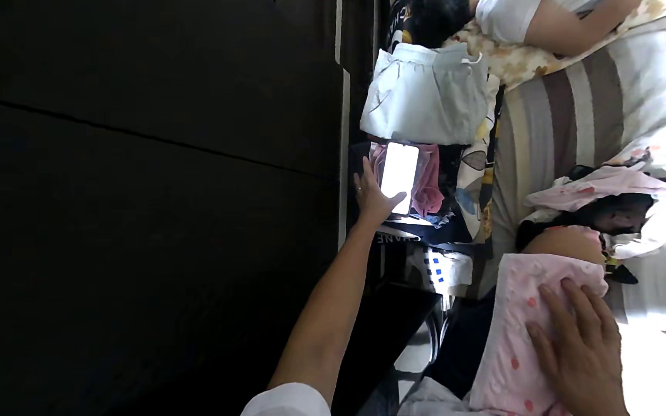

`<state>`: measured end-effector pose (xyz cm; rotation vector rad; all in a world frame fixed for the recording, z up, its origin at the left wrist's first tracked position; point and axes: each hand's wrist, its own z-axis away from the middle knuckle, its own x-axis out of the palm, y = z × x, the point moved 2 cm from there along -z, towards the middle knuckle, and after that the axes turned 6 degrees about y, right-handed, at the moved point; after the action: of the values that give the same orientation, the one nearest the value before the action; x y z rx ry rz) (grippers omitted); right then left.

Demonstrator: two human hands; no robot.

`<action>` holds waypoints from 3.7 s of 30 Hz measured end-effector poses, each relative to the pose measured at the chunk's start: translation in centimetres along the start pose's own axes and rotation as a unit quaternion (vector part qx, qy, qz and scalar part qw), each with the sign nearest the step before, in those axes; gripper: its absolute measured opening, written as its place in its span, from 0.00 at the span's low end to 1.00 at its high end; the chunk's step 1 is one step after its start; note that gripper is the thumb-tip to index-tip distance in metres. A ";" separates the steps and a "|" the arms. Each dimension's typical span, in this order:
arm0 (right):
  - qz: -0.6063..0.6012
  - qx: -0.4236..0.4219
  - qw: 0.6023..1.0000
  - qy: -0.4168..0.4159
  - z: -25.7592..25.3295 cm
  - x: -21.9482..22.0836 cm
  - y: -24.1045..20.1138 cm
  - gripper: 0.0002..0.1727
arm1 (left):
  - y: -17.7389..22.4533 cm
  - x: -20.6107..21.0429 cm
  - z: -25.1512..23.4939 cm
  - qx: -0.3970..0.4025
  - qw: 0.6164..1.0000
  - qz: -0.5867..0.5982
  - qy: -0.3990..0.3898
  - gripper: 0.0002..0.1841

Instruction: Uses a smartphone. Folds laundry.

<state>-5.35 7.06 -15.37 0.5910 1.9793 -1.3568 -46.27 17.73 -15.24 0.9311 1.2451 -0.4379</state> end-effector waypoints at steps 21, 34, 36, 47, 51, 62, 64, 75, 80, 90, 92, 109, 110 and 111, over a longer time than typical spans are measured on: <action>-0.005 -0.003 1.000 0.000 0.1 0.2 0.0 0.33 | 0.0 0.4 0.2 0.010 0.999 -0.031 0.000 0.74; -0.007 -0.008 1.000 -0.001 0.1 0.1 -0.1 0.33 | 0.1 0.4 0.5 0.025 1.000 -0.015 0.007 0.64; -0.007 -0.009 1.000 -0.001 0.0 0.1 -0.1 0.33 | 0.1 0.4 0.4 0.015 1.000 -0.023 0.002 0.65; -0.002 -0.005 1.000 -0.001 0.0 0.0 -0.3 0.33 | 0.4 0.4 0.4 -0.006 0.999 -0.041 0.004 0.72; 0.000 -0.006 1.000 0.001 0.0 0.0 -0.3 0.33 | 0.6 0.4 0.5 0.003 0.999 -0.045 0.011 0.72; -0.002 -0.005 1.000 -0.005 -0.2 0.0 -0.5 0.34 | -1.1 -2.5 0.0 0.048 0.987 0.043 -0.147 0.69; -0.002 -0.005 1.000 -0.006 -0.1 0.0 -0.5 0.34 | -1.1 -2.6 -0.2 0.028 0.986 0.054 -0.153 0.67; 0.000 -0.008 1.000 -0.004 0.0 0.1 -0.5 0.34 | -1.3 -2.4 -0.2 0.016 0.987 0.057 -0.148 0.67; 0.001 -0.010 1.000 -0.003 -0.1 0.1 -0.5 0.34 | -1.1 -2.1 0.0 0.044 0.991 0.023 -0.128 0.69; 0.001 -0.009 1.000 -0.005 -0.1 0.1 -0.6 0.34 | -1.5 -2.1 0.1 0.025 0.991 0.053 -0.124 0.57; -0.002 -0.009 1.000 -0.004 -0.1 0.0 -0.5 0.34 | -1.4 -2.1 0.1 0.023 0.991 0.046 -0.126 0.55; -0.005 -0.005 1.000 0.000 -0.1 0.1 -0.3 0.33 | 0.8 0.1 0.6 0.002 0.999 -0.046 -0.002 0.65; -0.006 -0.006 1.000 0.000 0.0 0.1 -0.3 0.33 | 0.8 0.2 0.6 0.003 0.999 -0.054 -0.003 0.65; -0.008 -0.007 1.000 0.001 0.0 0.1 -0.3 0.33 | 0.8 0.2 0.6 0.005 0.998 -0.059 -0.004 0.65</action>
<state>-5.60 6.96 -15.23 0.5721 1.9979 -1.3509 -45.25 17.76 -15.16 0.8658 1.2957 -0.5411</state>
